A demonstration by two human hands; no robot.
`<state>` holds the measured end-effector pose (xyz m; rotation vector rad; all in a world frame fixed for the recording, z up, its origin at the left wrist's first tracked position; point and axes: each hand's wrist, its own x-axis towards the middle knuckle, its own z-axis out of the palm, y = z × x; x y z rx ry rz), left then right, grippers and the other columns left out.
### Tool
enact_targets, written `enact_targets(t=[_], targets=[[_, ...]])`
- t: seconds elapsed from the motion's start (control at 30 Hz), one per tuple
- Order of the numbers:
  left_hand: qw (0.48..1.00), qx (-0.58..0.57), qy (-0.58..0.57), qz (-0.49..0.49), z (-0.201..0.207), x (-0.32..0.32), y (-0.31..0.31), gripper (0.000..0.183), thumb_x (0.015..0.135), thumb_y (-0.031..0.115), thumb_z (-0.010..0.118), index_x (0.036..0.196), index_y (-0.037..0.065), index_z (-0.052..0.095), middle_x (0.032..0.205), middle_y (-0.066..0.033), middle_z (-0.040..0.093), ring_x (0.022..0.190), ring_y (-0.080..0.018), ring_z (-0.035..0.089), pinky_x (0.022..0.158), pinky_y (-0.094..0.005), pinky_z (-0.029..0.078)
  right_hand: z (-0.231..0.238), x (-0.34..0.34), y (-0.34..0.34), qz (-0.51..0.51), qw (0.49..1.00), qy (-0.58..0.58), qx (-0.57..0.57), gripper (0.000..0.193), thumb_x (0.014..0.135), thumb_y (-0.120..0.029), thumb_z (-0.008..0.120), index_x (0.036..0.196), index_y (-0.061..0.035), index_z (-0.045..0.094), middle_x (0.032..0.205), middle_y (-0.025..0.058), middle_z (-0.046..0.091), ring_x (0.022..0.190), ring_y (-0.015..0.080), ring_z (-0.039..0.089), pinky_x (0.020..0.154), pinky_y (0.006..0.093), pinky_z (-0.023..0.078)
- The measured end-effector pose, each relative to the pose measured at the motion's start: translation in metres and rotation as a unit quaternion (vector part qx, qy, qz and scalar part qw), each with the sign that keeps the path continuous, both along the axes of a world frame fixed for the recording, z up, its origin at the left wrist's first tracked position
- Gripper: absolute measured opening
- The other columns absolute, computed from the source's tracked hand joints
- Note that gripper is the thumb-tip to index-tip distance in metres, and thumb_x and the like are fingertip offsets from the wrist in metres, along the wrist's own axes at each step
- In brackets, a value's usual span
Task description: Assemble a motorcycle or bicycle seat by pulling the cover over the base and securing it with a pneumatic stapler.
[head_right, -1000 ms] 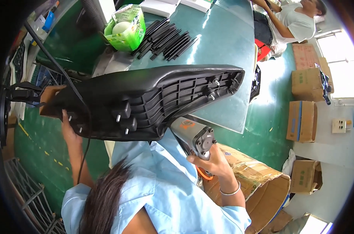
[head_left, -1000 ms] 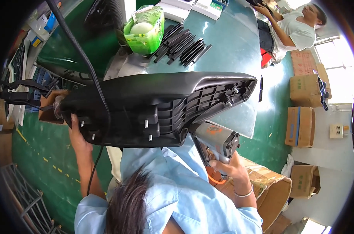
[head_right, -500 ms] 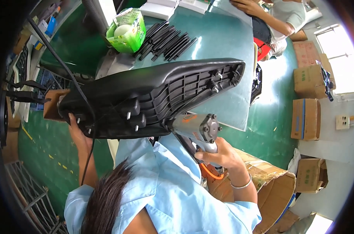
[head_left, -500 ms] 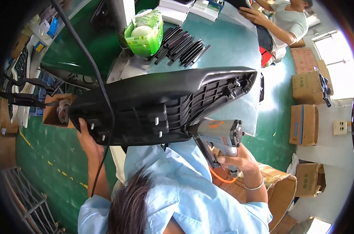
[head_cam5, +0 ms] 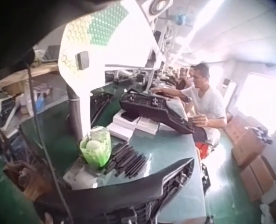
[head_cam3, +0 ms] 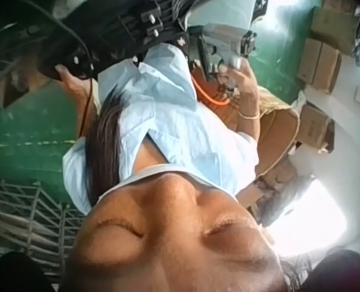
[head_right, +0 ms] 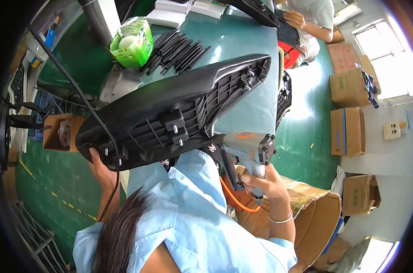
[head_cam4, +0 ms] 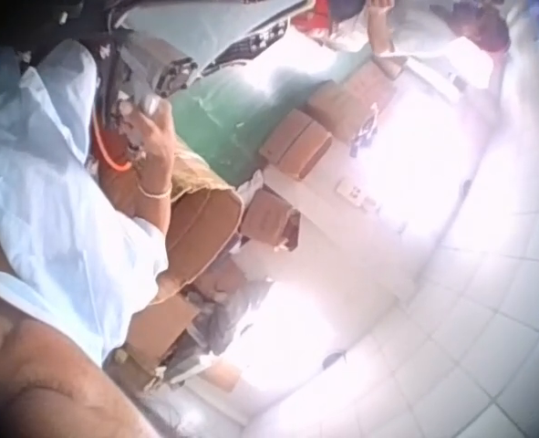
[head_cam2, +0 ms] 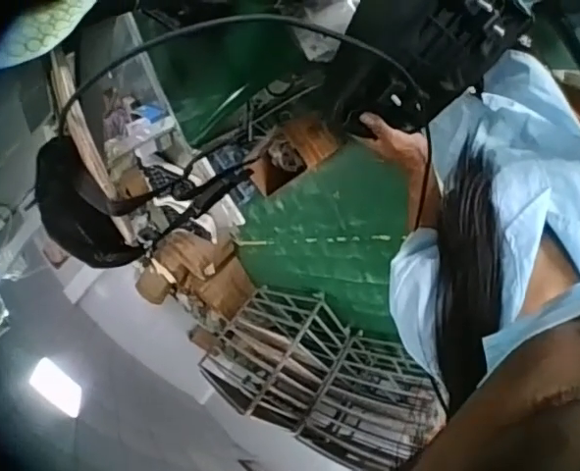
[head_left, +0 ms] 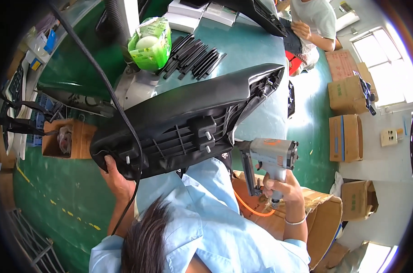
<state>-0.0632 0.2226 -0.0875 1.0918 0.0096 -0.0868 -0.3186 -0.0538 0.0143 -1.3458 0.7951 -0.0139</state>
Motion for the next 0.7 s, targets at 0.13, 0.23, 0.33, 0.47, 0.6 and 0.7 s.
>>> enact_targets(t=[0.13,0.23,0.33,0.47,0.6,0.7], targets=[[0.999,0.023,-0.042,-0.008,-0.007,0.002,-0.001,0.055,0.093,0.034,0.056,0.131,-0.001,0.038,0.125,-0.0151,0.049,0.110,-0.0261,0.053,0.092,-0.0379,0.047,-0.001,0.010,-0.003,0.062,0.995,0.070,-0.028,0.025,0.076,-0.020,0.070,0.086,0.0009,0.059,0.061,0.0035,0.056,0.053,0.0122,0.054,0.051,0.0263,0.042],[0.997,-0.010,-0.073,-0.001,-0.013,0.000,-0.003,0.053,0.093,0.033,0.056,0.130,-0.002,0.040,0.122,-0.0152,0.051,0.109,-0.0264,0.053,0.092,-0.0373,0.047,0.011,0.023,-0.001,0.098,0.990,0.095,-0.044,0.026,0.077,-0.022,0.069,0.082,-0.0001,0.058,0.060,0.0032,0.056,0.053,0.0119,0.054,0.051,0.0262,0.041],[0.999,-0.026,-0.045,-0.005,-0.007,-0.008,-0.011,0.050,0.094,0.031,0.055,0.129,-0.003,0.041,0.120,-0.0155,0.052,0.109,-0.0262,0.053,0.092,-0.0363,0.046,0.009,0.019,-0.003,0.089,0.991,0.082,-0.053,0.024,0.078,-0.021,0.069,0.084,0.0001,0.058,0.061,0.0031,0.055,0.053,0.0116,0.053,0.051,0.0257,0.041],[0.992,0.093,0.012,-0.079,-0.013,-0.031,-0.016,0.057,0.092,0.027,0.055,0.136,-0.003,0.034,0.129,-0.0136,0.047,0.116,-0.0225,0.048,0.100,-0.0362,0.039,0.010,0.010,0.002,-0.016,0.999,-0.006,-0.050,0.026,0.079,-0.017,0.068,0.092,0.0021,0.057,0.061,0.0029,0.054,0.053,0.0105,0.052,0.050,0.0247,0.043],[0.934,0.202,-0.108,-0.276,0.004,-0.034,-0.017,0.077,0.083,0.017,0.067,0.142,-0.001,0.021,0.137,-0.0137,0.038,0.123,-0.0238,0.042,0.105,-0.0362,0.032,0.018,0.004,0.004,-0.076,0.994,-0.030,-0.067,0.031,0.079,-0.018,0.070,0.096,0.0045,0.057,0.061,0.0032,0.055,0.052,0.0102,0.053,0.050,0.0244,0.045],[0.954,0.096,-0.055,-0.279,-0.009,-0.040,-0.019,0.079,0.082,0.019,0.067,0.142,-0.002,0.021,0.139,-0.0148,0.035,0.125,-0.0240,0.039,0.106,-0.0353,0.031,0.015,-0.007,0.002,-0.058,0.994,-0.023,-0.086,0.030,0.078,-0.020,0.072,0.092,0.0038,0.059,0.061,0.0034,0.056,0.053,0.0107,0.055,0.051,0.0243,0.045]])
